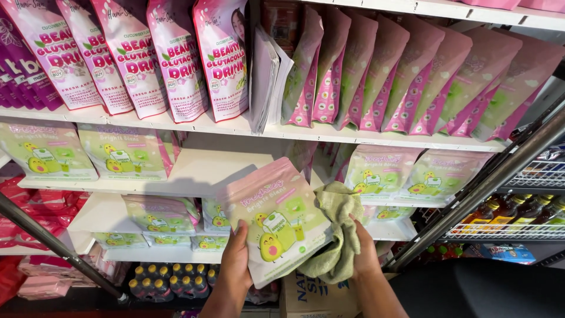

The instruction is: The person wipes the front of pink and green product packets on a store shelf using a light-colored cloth. They handle the packets one by one, wiping the packaging and then placing them back on the shelf.

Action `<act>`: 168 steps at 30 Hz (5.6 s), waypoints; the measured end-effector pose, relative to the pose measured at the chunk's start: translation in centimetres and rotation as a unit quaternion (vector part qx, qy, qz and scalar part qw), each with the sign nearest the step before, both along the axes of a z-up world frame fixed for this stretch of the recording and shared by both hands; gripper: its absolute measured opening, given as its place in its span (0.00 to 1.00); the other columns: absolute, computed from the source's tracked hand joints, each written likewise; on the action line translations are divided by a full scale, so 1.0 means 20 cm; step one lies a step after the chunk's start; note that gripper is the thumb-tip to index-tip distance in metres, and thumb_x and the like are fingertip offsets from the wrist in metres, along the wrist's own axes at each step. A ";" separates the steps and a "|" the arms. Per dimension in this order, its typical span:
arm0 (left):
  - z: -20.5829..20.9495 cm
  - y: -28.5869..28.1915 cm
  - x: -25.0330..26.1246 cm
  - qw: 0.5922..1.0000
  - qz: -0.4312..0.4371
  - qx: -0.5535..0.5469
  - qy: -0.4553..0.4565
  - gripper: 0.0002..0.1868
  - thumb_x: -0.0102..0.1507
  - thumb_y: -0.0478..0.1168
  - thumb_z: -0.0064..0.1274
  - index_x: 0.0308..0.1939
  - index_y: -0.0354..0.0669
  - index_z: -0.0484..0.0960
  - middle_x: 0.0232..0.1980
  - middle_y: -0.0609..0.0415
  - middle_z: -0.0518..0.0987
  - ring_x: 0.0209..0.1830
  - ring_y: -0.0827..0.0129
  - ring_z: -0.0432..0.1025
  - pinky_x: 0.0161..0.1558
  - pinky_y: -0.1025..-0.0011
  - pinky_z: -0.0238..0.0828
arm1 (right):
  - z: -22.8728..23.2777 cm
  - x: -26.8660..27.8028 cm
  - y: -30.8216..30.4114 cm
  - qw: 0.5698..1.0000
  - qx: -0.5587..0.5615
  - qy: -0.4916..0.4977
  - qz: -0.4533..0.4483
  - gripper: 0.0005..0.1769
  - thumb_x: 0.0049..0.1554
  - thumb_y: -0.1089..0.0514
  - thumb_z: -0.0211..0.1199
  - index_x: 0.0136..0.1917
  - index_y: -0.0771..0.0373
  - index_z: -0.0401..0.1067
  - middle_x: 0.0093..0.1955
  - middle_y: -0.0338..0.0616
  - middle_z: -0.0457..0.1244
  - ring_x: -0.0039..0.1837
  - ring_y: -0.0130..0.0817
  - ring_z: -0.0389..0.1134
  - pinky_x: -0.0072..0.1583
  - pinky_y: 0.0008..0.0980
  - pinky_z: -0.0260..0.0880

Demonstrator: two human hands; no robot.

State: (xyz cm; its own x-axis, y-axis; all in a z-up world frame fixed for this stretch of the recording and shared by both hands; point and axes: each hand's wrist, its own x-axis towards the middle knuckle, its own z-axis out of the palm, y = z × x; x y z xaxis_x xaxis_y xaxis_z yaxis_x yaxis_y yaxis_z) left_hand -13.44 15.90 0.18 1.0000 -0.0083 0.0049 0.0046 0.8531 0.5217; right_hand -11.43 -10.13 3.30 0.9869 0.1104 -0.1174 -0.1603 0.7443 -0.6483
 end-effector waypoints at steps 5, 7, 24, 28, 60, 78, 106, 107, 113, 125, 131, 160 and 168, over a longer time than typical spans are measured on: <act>-0.01 -0.06 0.08 0.943 0.142 0.233 0.189 0.35 0.67 0.44 0.54 0.71 0.40 0.54 0.60 0.38 0.75 0.54 0.55 0.75 0.51 0.58 0.77 | 0.15 -0.10 0.15 0.991 -0.084 0.003 -0.102 0.29 0.60 0.50 0.56 0.71 0.65 0.65 0.63 0.51 0.67 0.63 0.44 0.69 0.65 0.43 0.67; 0.00 -0.08 0.08 0.902 0.153 0.305 0.266 0.36 0.67 0.43 0.54 0.72 0.40 0.50 0.59 0.36 0.76 0.53 0.53 0.75 0.48 0.56 0.78 | 0.18 -0.16 0.20 0.982 -0.130 -0.012 -0.136 0.29 0.58 0.52 0.56 0.71 0.62 0.65 0.64 0.47 0.68 0.64 0.40 0.69 0.65 0.40 0.68; -0.23 0.02 0.07 0.995 -0.074 -0.019 0.064 0.32 0.66 0.54 0.46 0.69 0.39 0.70 0.60 0.43 0.80 0.54 0.58 0.79 0.53 0.58 0.78 | 0.17 -0.06 0.14 0.990 -0.097 -0.088 -0.055 0.28 0.57 0.51 0.60 0.68 0.64 0.67 0.58 0.50 0.68 0.57 0.44 0.70 0.60 0.44 0.68; -0.23 0.05 0.02 0.994 -0.072 -0.025 0.074 0.32 0.66 0.55 0.46 0.69 0.41 0.70 0.61 0.44 0.80 0.55 0.59 0.79 0.54 0.58 0.77 | 0.10 -0.07 0.24 0.957 -0.288 0.001 -0.024 0.30 0.57 0.48 0.60 0.68 0.67 0.68 0.60 0.56 0.68 0.61 0.48 0.70 0.64 0.44 0.67; -0.23 0.23 -0.02 0.978 -0.186 -0.040 -0.085 0.38 0.58 0.43 0.61 0.69 0.32 0.67 0.63 0.42 0.77 0.60 0.54 0.74 0.62 0.56 0.71 | 0.24 -0.11 0.47 0.609 -0.633 -0.470 -0.087 0.32 0.60 0.49 0.55 0.74 0.67 0.65 0.80 0.67 0.51 0.82 0.63 0.49 0.78 0.55 0.35; -0.06 -0.01 -0.12 0.986 -0.141 0.079 -0.028 0.36 0.57 0.38 0.57 0.70 0.40 0.66 0.56 0.49 0.81 0.50 0.61 0.79 0.50 0.62 0.79 | 0.16 0.05 0.36 0.771 -0.552 -0.305 -0.085 0.42 0.61 0.46 0.57 0.80 0.69 0.48 0.80 0.60 0.50 0.80 0.50 0.51 0.76 0.40 0.48; 0.45 -0.81 -0.34 0.671 0.012 0.727 -0.144 0.38 0.73 0.53 0.30 0.81 0.39 0.39 0.84 0.30 0.34 0.85 0.41 0.27 0.78 0.49 0.33 | 0.51 -0.08 -0.22 0.778 -0.566 -0.263 -0.073 0.51 0.41 0.58 0.76 0.75 0.61 0.58 0.58 0.51 0.71 0.60 0.40 0.73 0.60 0.35 0.71; 0.43 -0.86 -0.36 0.657 -0.015 0.743 -0.125 0.39 0.73 0.55 0.31 0.81 0.39 0.38 0.83 0.30 0.34 0.85 0.40 0.27 0.77 0.47 0.34 | 0.55 -0.07 -0.25 0.777 -0.569 -0.256 -0.082 0.44 0.43 0.58 0.74 0.72 0.61 0.63 0.55 0.49 0.73 0.57 0.38 0.75 0.57 0.34 0.73; 0.15 -0.81 -0.19 0.739 0.080 0.653 -0.145 0.51 0.70 0.62 0.41 0.83 0.39 0.33 0.85 0.29 0.36 0.85 0.39 0.32 0.77 0.46 0.39 | 0.37 0.17 -0.52 0.858 -0.452 -0.245 -0.021 0.28 0.54 0.64 0.66 0.69 0.64 0.74 0.49 0.51 0.74 0.45 0.43 0.73 0.46 0.40 0.73; 0.10 -0.63 -0.06 0.978 -0.065 0.199 -0.008 0.43 0.50 0.35 0.67 0.68 0.32 0.67 0.58 0.41 0.82 0.56 0.56 0.78 0.59 0.56 0.76 | 0.50 0.22 -0.66 0.931 -0.247 -0.247 -0.102 0.26 0.56 0.63 0.65 0.68 0.63 0.70 0.61 0.44 0.69 0.57 0.32 0.72 0.58 0.33 0.72; 0.15 -0.62 -0.02 0.974 0.014 0.227 0.018 0.35 0.52 0.29 0.62 0.65 0.36 0.73 0.54 0.44 0.84 0.53 0.59 0.80 0.57 0.59 0.77 | 0.33 0.12 -0.62 0.808 -0.471 -0.286 -0.208 0.31 0.52 0.62 0.69 0.68 0.66 0.67 0.61 0.47 0.69 0.60 0.36 0.72 0.61 0.34 0.74; -0.02 0.89 0.29 0.900 0.199 0.381 0.067 0.28 0.57 0.29 0.61 0.62 0.32 0.76 0.50 0.48 0.85 0.46 0.66 0.79 0.49 0.67 0.76 | 0.26 0.34 0.64 0.628 -0.689 -0.337 -0.135 0.45 0.43 0.71 0.65 0.73 0.53 0.63 0.67 0.61 0.61 0.64 0.64 0.66 0.64 0.47 0.70; -0.03 0.95 0.58 0.925 0.172 0.338 0.000 0.30 0.55 0.28 0.59 0.63 0.37 0.75 0.54 0.51 0.83 0.51 0.68 0.77 0.52 0.68 0.74 | 0.04 0.85 0.77 0.266 -0.906 -0.331 0.013 0.48 0.53 0.46 0.64 0.80 0.59 0.49 0.83 0.57 0.40 0.85 0.61 0.35 0.75 0.65 0.36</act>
State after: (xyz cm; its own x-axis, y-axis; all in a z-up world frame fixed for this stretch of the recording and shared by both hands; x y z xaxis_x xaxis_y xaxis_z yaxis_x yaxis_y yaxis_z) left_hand -1.88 34.89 -0.44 0.9443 0.3086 0.1145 -0.2062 0.2833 0.9366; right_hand 5.53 5.29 4.09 0.8596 0.4713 0.1974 0.4440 -0.8801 0.1679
